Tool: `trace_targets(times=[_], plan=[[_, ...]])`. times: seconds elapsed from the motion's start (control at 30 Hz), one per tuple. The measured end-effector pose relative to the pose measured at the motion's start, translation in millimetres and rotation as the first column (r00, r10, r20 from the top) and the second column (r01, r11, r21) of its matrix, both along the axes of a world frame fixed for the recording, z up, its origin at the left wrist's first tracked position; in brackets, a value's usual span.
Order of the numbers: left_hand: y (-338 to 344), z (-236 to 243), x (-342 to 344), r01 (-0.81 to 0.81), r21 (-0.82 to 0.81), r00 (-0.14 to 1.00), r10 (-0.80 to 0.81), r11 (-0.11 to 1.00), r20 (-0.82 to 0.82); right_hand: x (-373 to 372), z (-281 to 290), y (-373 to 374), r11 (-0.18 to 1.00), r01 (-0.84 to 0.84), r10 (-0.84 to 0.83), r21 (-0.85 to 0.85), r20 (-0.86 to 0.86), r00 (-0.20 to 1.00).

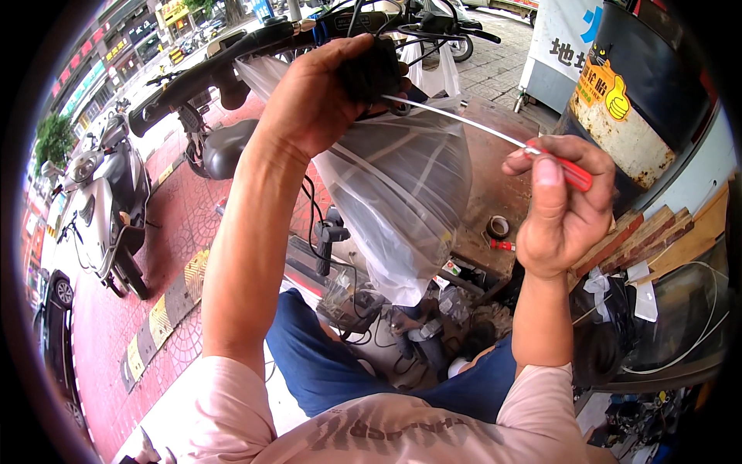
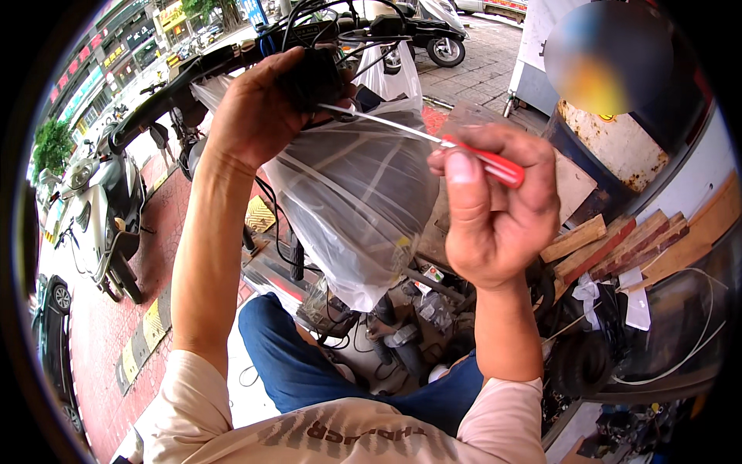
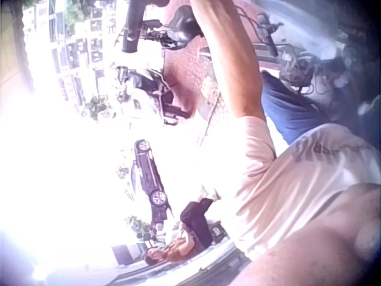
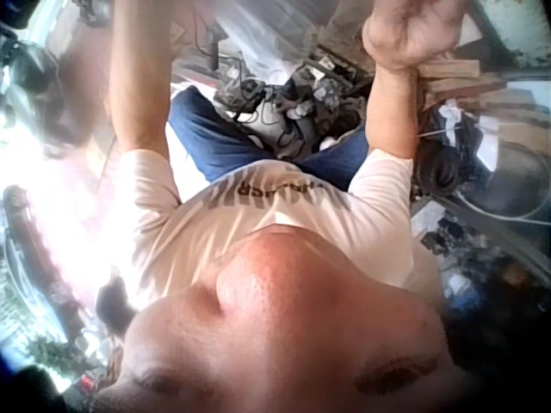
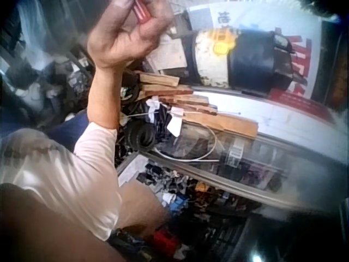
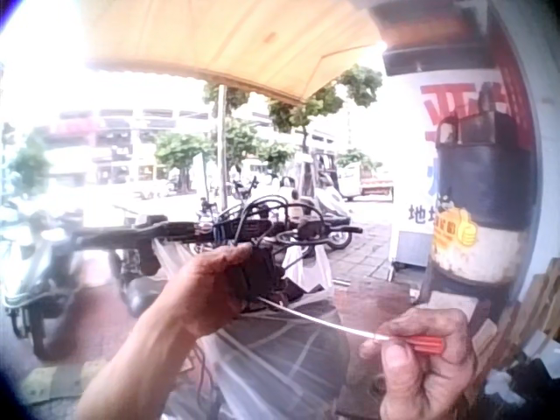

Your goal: The person works on the handle and electronic components of an electric scooter by hand and using a screwdriver.

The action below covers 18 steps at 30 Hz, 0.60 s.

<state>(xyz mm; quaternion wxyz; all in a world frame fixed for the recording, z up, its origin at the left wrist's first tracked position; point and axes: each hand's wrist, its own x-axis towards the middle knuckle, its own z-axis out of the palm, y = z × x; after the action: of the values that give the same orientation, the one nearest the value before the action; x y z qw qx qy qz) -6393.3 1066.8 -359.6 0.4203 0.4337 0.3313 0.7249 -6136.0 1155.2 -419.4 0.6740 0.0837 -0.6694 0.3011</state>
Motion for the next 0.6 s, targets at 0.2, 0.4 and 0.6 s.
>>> trace_targets(times=[0.2, 0.4, 0.6], plan=[[-1, 0, 3, -0.034, -0.025, 0.999, 0.034, 0.999, 0.009, -9, -4, -3, 1.000, 0.000, -0.001, 0.024, 0.003, 1.000], [0, 1, 0, -0.029, -0.031, 0.999, 0.029, 0.999, -0.018, -11, 2, -2, 0.987, 0.075, -0.081, 0.141, 0.040, 0.996], [3, -4, 4, -0.053, -0.013, 0.996, 0.052, 0.999, -0.077, 3, 14, -22, 0.989, 0.142, -0.145, 0.030, 0.217, 0.965]])
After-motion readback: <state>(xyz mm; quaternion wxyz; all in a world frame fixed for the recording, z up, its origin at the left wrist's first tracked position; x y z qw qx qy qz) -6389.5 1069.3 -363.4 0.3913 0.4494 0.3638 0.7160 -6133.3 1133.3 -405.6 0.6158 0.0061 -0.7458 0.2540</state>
